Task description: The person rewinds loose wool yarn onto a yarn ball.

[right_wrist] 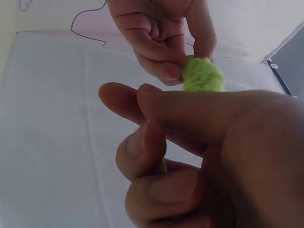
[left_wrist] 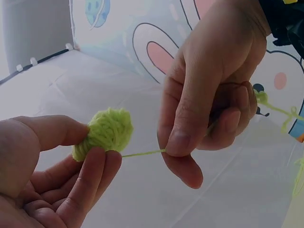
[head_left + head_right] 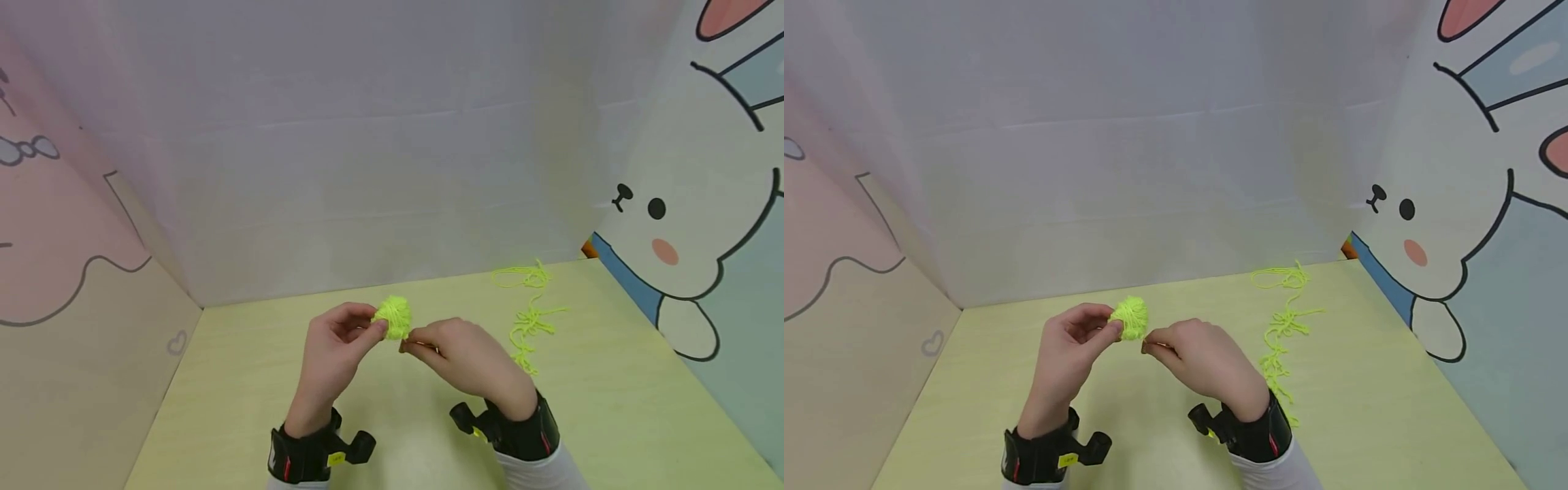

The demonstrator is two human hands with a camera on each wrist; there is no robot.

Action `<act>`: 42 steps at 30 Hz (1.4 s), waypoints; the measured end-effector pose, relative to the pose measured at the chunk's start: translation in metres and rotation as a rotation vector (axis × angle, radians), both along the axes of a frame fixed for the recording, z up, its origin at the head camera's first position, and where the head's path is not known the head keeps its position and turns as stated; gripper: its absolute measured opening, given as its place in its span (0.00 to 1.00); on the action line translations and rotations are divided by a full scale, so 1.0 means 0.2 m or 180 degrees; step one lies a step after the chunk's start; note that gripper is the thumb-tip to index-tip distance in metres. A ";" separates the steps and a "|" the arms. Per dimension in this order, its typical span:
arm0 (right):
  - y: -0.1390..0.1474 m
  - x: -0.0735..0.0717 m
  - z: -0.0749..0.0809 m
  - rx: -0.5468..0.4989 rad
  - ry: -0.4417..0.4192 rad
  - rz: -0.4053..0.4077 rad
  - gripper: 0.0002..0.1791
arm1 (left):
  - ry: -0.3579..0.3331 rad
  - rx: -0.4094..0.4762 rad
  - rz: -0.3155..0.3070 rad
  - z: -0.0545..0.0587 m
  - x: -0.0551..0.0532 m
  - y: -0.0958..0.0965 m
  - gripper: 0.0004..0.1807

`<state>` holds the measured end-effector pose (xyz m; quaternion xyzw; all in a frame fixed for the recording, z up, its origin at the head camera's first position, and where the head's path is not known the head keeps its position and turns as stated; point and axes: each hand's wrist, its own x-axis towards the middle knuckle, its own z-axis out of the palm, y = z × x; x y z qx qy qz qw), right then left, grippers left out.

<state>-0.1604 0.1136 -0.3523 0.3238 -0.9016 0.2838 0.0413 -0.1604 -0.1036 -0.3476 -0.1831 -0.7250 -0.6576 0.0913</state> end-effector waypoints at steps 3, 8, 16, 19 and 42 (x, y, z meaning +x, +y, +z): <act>0.00 0.03 0.02 0.0019 -0.0085 0.0129 0.08 | -0.0009 0.0056 0.0224 0.00 0.00 0.00 0.08; 0.00 0.07 0.04 0.0039 0.0084 0.0231 0.06 | 0.0103 -0.0051 0.0465 -0.02 -0.02 0.00 0.08; 0.02 0.10 0.07 -0.0295 0.0664 0.0186 0.04 | 0.0288 -0.0381 0.0653 -0.04 -0.04 -0.02 0.10; 0.03 0.10 0.08 -0.0460 0.0890 0.0157 0.04 | 0.0333 -0.0531 0.0634 -0.05 -0.05 -0.03 0.09; 0.03 0.02 0.03 -0.0929 0.1267 -0.0171 0.05 | 0.0339 -0.0803 -0.1102 -0.02 -0.01 -0.06 0.10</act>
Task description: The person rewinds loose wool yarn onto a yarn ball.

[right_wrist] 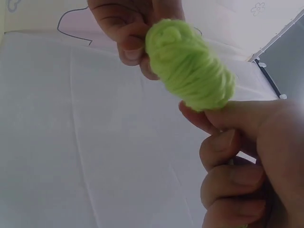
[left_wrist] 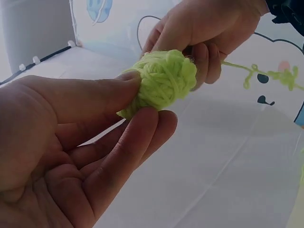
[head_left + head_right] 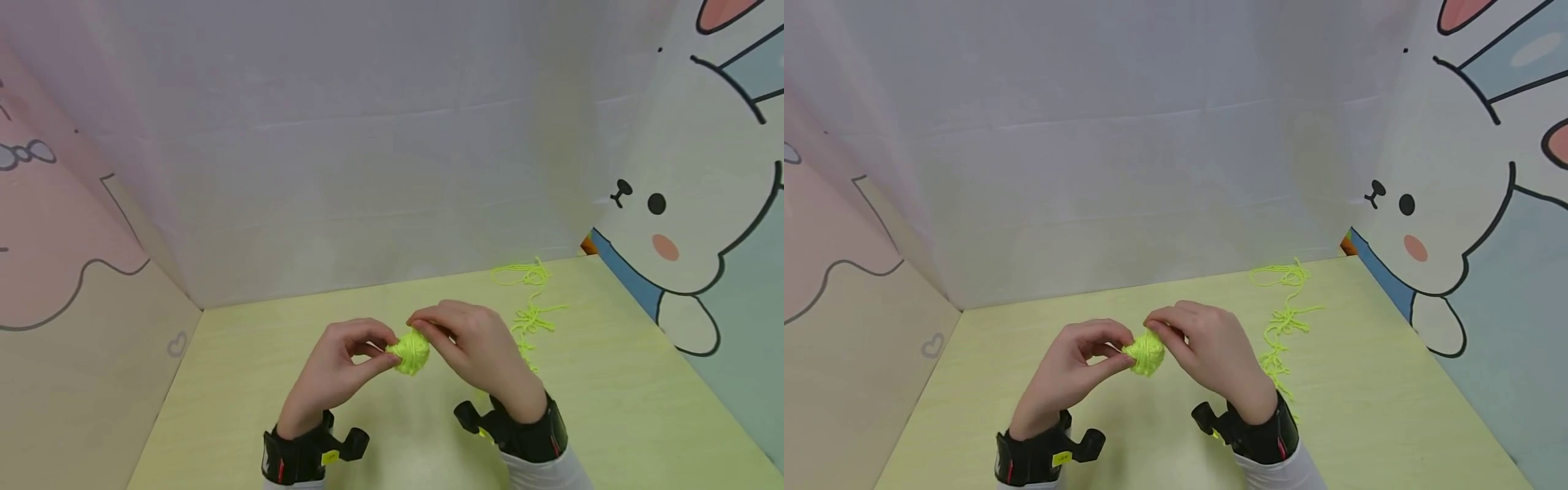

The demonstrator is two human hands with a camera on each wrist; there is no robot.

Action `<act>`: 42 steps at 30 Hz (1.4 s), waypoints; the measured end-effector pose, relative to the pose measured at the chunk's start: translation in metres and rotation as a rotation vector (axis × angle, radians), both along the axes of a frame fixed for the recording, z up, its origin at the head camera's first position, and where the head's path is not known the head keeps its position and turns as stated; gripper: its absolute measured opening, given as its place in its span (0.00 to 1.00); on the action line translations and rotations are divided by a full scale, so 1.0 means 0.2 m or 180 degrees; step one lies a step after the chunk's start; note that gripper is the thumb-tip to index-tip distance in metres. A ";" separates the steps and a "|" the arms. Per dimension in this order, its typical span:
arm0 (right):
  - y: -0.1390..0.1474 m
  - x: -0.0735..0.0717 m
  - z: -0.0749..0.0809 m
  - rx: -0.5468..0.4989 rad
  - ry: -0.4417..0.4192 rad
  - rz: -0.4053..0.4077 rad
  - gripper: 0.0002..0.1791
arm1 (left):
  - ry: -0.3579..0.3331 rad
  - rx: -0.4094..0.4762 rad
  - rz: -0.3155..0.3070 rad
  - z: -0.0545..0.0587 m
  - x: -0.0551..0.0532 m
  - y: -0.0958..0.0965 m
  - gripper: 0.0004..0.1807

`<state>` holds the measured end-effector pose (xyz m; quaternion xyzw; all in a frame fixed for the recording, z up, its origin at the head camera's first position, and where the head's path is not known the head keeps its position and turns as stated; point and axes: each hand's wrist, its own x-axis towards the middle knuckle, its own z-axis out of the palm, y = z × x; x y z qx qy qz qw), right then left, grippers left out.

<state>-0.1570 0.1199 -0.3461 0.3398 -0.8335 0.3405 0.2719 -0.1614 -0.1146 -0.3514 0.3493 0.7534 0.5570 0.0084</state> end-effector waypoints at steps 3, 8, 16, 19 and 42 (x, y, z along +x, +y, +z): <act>-0.01 -0.02 -0.02 0.0063 -0.0159 0.0025 0.05 | 0.0002 0.0000 -0.0010 -0.01 -0.01 0.00 0.10; -0.03 -0.06 -0.05 0.0211 -0.0389 0.0054 0.05 | 0.0047 0.0059 0.0023 -0.04 -0.02 -0.01 0.09; -0.09 -0.06 -0.08 0.0607 -0.0756 -0.0061 0.07 | -0.0041 0.0455 -0.0067 -0.07 -0.04 -0.01 0.09; -0.11 -0.05 -0.09 0.0773 -0.0881 -0.0125 0.07 | -0.0110 0.0608 0.0128 -0.07 -0.04 -0.02 0.10; -0.09 0.02 -0.05 0.0602 -0.0486 0.0223 0.05 | 0.0330 0.0535 0.1650 -0.13 -0.09 -0.04 0.10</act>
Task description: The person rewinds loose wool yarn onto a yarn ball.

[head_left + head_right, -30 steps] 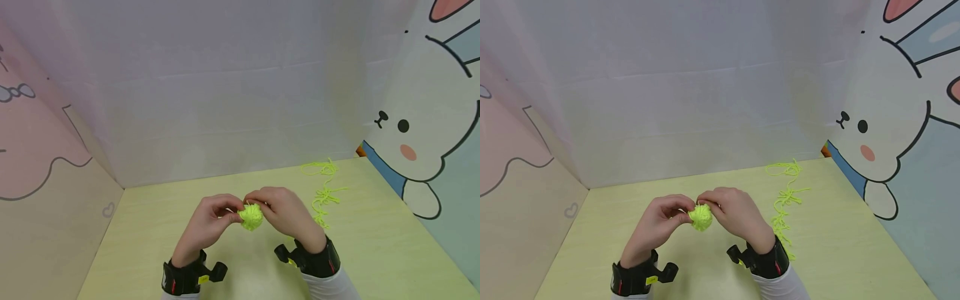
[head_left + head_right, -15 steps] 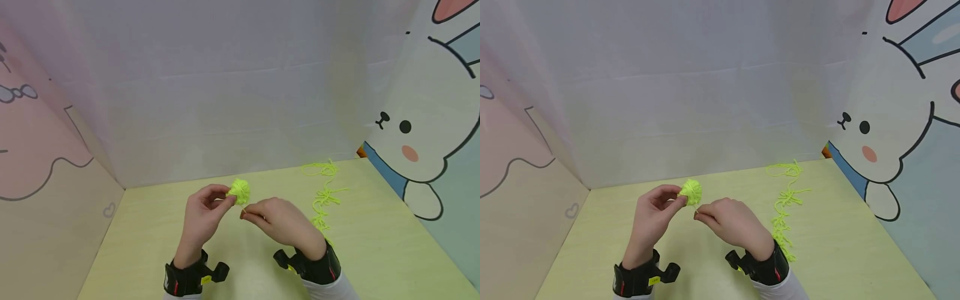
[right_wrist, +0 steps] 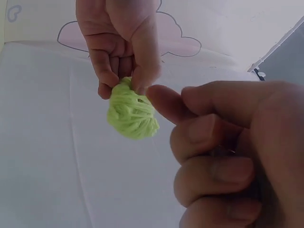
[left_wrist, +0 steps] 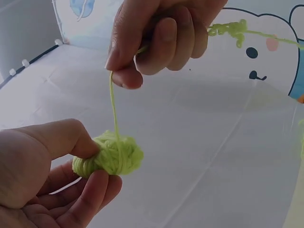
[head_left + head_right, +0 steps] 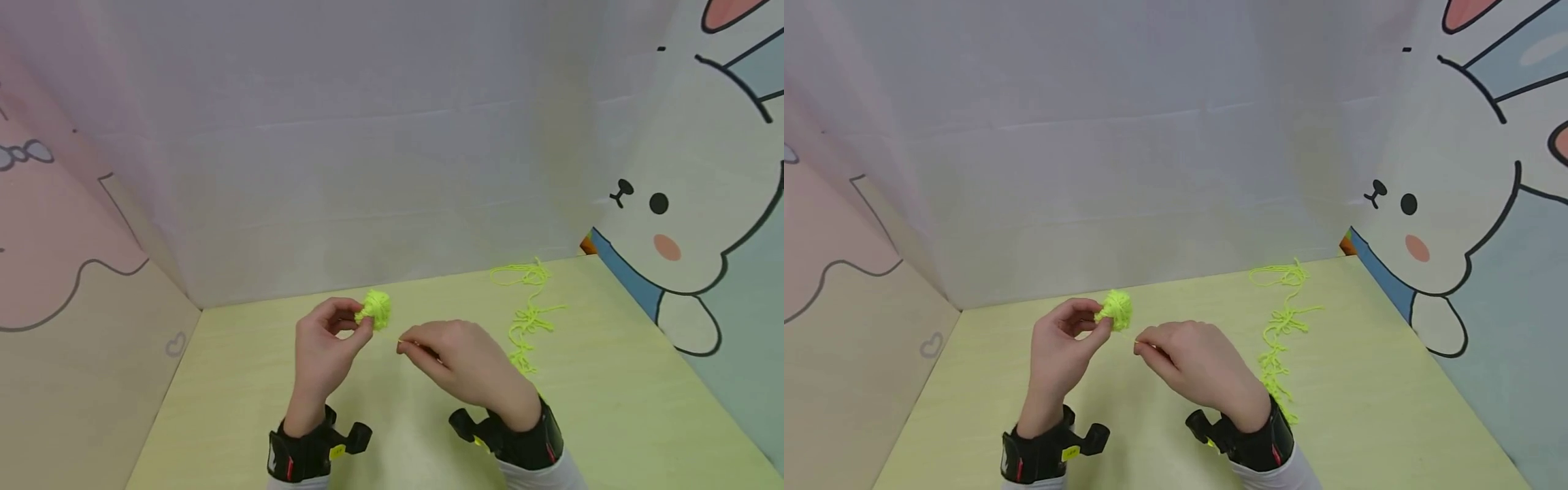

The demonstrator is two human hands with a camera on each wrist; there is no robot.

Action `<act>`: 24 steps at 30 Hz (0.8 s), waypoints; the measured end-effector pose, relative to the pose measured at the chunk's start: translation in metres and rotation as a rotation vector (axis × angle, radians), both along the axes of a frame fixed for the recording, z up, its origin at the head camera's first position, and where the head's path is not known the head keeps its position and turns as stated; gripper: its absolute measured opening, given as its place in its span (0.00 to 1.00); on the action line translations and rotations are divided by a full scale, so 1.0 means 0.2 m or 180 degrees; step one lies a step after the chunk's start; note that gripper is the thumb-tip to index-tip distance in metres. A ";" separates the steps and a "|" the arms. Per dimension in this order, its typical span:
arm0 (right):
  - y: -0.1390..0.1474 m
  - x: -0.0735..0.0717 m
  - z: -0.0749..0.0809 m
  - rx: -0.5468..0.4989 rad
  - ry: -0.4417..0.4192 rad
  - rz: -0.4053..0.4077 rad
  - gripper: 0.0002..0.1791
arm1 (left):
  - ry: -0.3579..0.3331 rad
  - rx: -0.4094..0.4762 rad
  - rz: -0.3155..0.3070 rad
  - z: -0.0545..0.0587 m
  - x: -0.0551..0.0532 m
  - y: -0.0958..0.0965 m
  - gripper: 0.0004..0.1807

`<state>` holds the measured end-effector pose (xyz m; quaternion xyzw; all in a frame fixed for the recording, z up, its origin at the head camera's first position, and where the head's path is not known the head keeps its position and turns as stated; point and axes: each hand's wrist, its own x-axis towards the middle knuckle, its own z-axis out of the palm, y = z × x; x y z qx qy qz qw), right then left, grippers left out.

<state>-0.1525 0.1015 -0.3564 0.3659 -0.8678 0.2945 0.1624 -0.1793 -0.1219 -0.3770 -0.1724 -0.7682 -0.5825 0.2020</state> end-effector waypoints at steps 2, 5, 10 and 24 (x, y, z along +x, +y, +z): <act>0.01 0.00 0.01 -0.0182 0.0152 -0.0086 0.05 | 0.0039 -0.0064 -0.0033 0.00 0.00 0.00 0.12; 0.03 0.00 0.01 -0.0396 0.0338 -0.0186 0.04 | 0.0077 -0.0197 -0.0184 0.01 0.01 -0.01 0.13; 0.05 -0.01 0.02 -0.0616 0.0573 -0.0277 0.06 | 0.0100 -0.0334 -0.0707 0.03 0.02 0.00 0.15; 0.05 -0.02 0.04 -0.0863 0.0904 -0.0142 0.06 | 0.0414 -0.0403 -0.1772 0.18 0.10 0.02 0.16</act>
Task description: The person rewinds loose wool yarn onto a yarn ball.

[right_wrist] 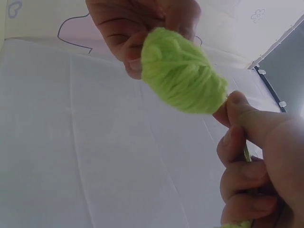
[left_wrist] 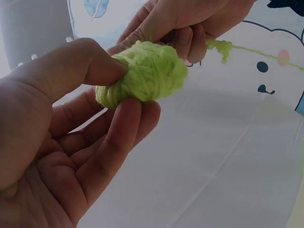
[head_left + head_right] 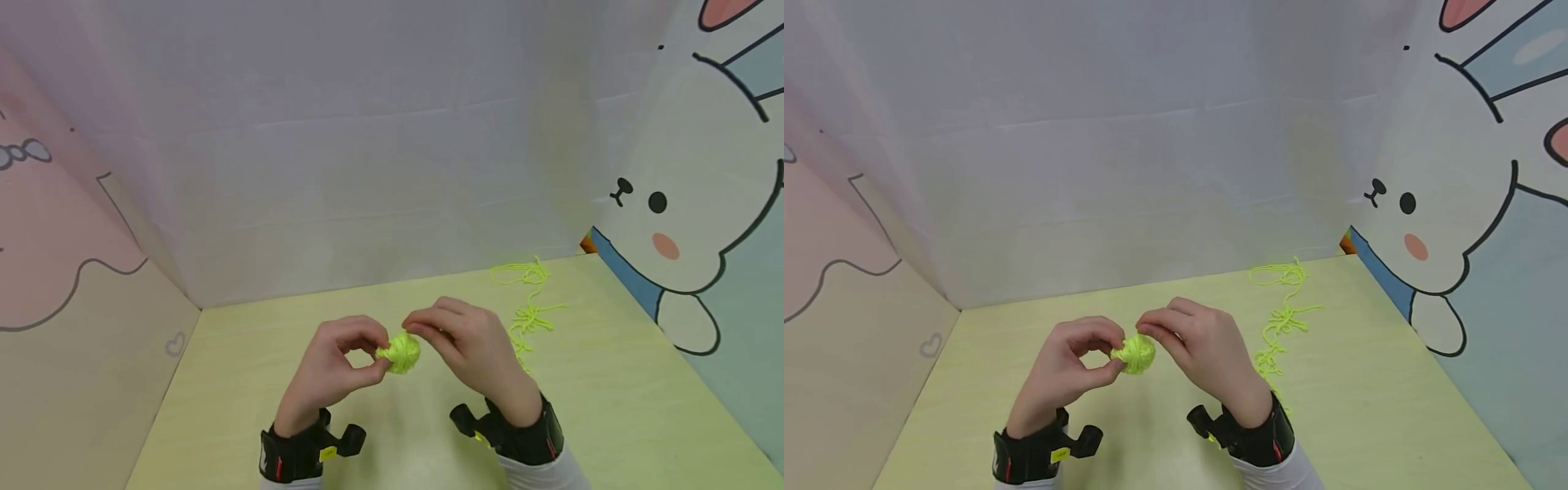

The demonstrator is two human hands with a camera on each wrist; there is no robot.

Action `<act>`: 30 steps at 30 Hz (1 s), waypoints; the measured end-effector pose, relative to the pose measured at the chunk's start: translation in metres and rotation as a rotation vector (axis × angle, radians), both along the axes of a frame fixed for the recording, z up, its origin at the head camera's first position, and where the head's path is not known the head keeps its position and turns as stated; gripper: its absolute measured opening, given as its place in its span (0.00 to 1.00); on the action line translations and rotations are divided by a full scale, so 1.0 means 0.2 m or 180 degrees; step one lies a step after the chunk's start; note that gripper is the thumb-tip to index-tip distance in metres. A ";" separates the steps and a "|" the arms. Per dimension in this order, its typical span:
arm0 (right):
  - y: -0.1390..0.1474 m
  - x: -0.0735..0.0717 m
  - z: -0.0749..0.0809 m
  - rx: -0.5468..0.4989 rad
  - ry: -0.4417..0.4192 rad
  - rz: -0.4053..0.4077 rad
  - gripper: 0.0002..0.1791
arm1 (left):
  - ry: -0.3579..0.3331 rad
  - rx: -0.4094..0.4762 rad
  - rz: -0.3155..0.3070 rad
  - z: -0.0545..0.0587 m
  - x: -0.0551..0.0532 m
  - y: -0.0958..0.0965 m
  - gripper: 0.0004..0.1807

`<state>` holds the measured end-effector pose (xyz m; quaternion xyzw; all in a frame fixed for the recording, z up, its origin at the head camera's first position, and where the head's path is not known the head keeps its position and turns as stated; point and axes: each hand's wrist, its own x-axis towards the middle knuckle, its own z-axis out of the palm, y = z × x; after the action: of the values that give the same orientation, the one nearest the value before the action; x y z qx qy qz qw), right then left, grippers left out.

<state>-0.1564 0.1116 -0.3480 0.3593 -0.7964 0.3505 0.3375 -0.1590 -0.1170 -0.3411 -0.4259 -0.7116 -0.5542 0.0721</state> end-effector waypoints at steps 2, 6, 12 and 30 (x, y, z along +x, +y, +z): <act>0.00 0.00 0.00 0.0023 0.0037 0.0050 0.09 | 0.0039 -0.0078 0.0040 0.01 0.01 0.01 0.16; -0.01 0.00 0.00 0.0076 0.0084 0.0103 0.12 | 0.0071 -0.0220 0.0043 0.03 0.02 0.02 0.15; -0.01 -0.01 -0.02 0.0154 -0.0024 -0.0032 0.05 | 0.0158 -0.0196 -0.0081 0.04 0.03 0.03 0.16; -0.05 -0.04 -0.07 0.1190 -0.1536 0.0128 0.05 | -0.0677 0.1005 0.1543 -0.14 -0.09 -0.03 0.08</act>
<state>-0.1636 0.1025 -0.3615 0.3372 -0.8970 0.2796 0.0597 -0.1762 -0.1227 -0.3688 -0.1668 -0.7012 -0.6659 0.1926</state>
